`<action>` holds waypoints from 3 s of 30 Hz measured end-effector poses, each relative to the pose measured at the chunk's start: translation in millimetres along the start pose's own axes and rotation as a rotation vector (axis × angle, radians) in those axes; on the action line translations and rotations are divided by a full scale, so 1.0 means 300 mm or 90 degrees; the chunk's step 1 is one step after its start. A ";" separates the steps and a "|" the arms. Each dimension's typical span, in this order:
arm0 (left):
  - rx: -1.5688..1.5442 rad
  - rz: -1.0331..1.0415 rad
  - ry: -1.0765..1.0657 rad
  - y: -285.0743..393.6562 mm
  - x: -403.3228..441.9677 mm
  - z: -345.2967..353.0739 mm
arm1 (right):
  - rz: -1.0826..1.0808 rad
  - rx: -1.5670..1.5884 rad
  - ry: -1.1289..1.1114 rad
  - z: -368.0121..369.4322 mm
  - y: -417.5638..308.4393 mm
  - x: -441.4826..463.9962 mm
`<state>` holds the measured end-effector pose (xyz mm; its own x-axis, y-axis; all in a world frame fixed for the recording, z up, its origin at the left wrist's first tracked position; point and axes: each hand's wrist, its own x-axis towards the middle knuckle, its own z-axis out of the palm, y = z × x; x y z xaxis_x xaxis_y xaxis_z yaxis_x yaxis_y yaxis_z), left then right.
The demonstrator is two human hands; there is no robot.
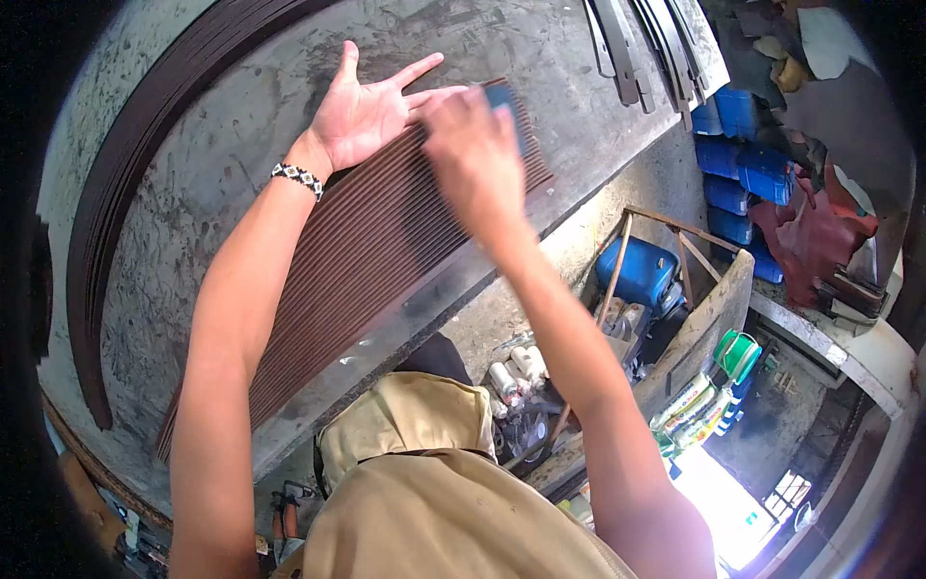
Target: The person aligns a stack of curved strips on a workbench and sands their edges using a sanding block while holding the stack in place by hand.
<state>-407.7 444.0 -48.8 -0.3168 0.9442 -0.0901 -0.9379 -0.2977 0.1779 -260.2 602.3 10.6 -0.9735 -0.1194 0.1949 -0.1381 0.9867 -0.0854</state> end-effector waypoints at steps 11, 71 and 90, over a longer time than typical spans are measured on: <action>0.034 0.031 0.050 0.004 -0.109 0.034 | 0.115 0.017 0.042 0.073 0.087 0.040; 0.019 0.045 0.046 -0.054 -0.888 -0.050 | 0.184 -0.108 0.083 0.160 -0.469 -0.063; -0.087 0.038 -0.124 -0.064 -1.215 -0.173 | -0.109 0.188 -0.035 0.132 -1.125 -0.309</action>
<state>-281.5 98.2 -70.2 -0.3509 0.9300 0.1094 -0.9332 -0.3570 0.0415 -130.6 276.0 -17.4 -0.9390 -0.2934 0.1791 -0.3388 0.8785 -0.3368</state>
